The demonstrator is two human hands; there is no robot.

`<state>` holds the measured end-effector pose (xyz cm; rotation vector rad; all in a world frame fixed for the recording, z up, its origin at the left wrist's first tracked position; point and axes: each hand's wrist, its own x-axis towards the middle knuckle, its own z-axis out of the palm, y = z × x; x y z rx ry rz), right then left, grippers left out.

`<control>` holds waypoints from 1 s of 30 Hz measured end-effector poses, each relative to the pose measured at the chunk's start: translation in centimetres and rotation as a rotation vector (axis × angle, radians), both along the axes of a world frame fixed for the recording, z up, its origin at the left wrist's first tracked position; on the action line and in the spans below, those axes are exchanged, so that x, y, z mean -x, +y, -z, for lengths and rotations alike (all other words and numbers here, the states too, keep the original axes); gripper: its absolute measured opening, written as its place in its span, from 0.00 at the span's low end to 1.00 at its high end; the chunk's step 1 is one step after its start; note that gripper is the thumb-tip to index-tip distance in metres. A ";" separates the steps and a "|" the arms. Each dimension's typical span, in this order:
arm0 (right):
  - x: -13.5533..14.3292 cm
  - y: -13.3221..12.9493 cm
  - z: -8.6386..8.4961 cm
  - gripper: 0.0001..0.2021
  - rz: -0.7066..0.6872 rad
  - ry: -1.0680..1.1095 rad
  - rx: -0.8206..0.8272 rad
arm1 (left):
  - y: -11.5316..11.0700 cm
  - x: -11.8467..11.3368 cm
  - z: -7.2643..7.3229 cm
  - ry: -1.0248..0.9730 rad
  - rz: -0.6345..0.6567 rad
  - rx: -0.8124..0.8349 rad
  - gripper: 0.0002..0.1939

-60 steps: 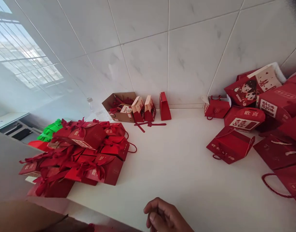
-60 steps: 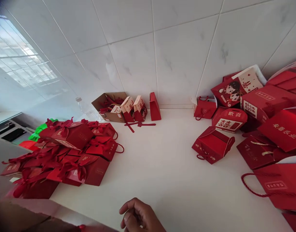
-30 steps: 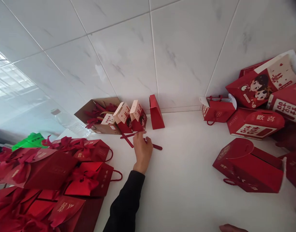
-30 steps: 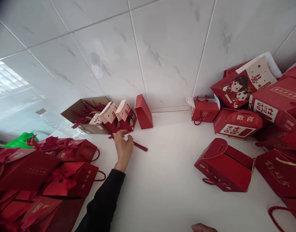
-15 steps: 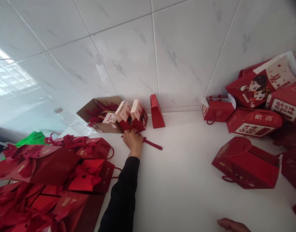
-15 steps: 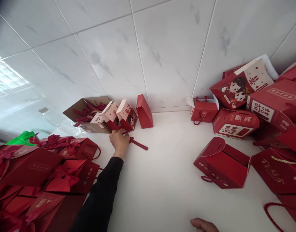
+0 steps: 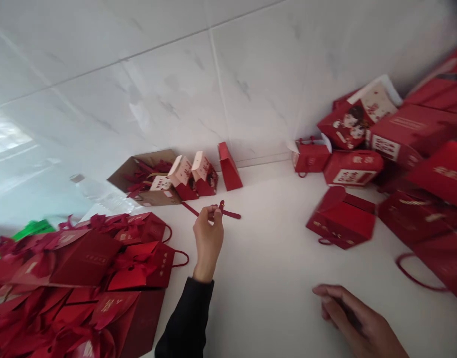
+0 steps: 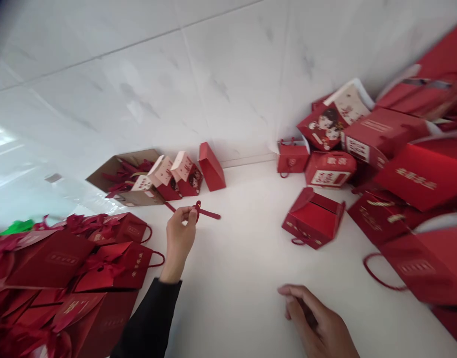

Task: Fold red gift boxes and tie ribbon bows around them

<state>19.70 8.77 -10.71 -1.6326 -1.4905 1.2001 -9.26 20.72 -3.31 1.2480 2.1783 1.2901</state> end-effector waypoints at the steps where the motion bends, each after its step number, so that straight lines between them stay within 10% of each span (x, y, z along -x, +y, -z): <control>1: 0.5 0.2 -1.1 0.23 -0.011 0.057 0.018 | -1.5 -1.1 -0.3 -0.061 0.054 -0.002 0.06; 9: 5.8 2.0 -8.8 0.17 -0.124 0.352 -0.020 | -11.2 -7.6 -1.3 -0.447 0.330 0.108 0.15; 30: 5.4 -2.0 -9.4 0.10 -0.162 0.394 -0.076 | -17.0 -7.8 -2.3 -0.295 0.484 0.033 0.12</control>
